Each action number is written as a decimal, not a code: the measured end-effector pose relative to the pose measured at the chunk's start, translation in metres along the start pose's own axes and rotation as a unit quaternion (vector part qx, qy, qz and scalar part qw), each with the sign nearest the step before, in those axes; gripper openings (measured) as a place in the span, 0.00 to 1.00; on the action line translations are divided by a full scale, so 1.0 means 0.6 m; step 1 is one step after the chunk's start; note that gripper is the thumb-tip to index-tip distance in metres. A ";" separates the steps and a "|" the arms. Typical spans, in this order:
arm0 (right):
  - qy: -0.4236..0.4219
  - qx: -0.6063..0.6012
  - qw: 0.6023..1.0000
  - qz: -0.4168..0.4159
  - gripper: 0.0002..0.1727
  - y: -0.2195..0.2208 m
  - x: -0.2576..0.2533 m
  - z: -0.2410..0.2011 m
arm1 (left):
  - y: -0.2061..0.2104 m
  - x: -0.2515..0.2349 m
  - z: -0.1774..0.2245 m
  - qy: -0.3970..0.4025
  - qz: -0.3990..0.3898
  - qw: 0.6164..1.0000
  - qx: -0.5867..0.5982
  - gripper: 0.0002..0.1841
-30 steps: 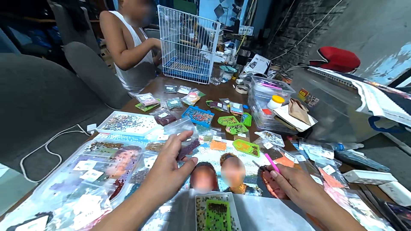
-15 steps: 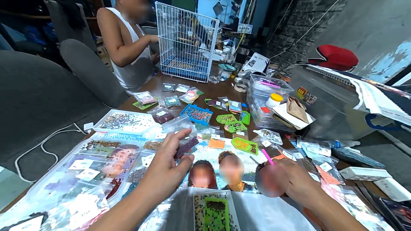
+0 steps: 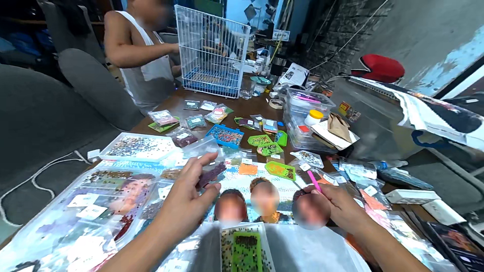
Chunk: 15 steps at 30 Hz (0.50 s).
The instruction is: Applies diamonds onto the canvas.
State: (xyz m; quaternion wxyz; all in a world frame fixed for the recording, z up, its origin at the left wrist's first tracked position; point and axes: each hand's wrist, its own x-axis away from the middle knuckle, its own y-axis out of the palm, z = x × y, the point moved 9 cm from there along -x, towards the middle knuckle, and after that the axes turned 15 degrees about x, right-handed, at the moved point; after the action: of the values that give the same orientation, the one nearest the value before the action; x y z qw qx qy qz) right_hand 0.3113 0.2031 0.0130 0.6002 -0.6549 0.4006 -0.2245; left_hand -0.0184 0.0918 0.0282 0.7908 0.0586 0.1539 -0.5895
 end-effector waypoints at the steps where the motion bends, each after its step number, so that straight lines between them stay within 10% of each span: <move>1: 0.016 -0.013 1.000 -0.016 0.30 0.001 0.000 0.007 | 0.000 0.000 -0.001 0.005 -0.001 1.000 -0.001 0.32; 15: 0.049 -0.024 0.996 -0.075 0.29 0.001 -0.006 0.009 | -0.007 0.002 -0.007 -0.005 -0.014 1.000 0.003 0.34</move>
State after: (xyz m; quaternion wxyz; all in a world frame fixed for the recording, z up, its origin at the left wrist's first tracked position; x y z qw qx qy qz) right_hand 0.3131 0.2090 0.0119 0.5449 -0.6859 0.3845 -0.2912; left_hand -0.0227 0.0909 0.0242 0.7832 0.0562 0.1488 -0.6010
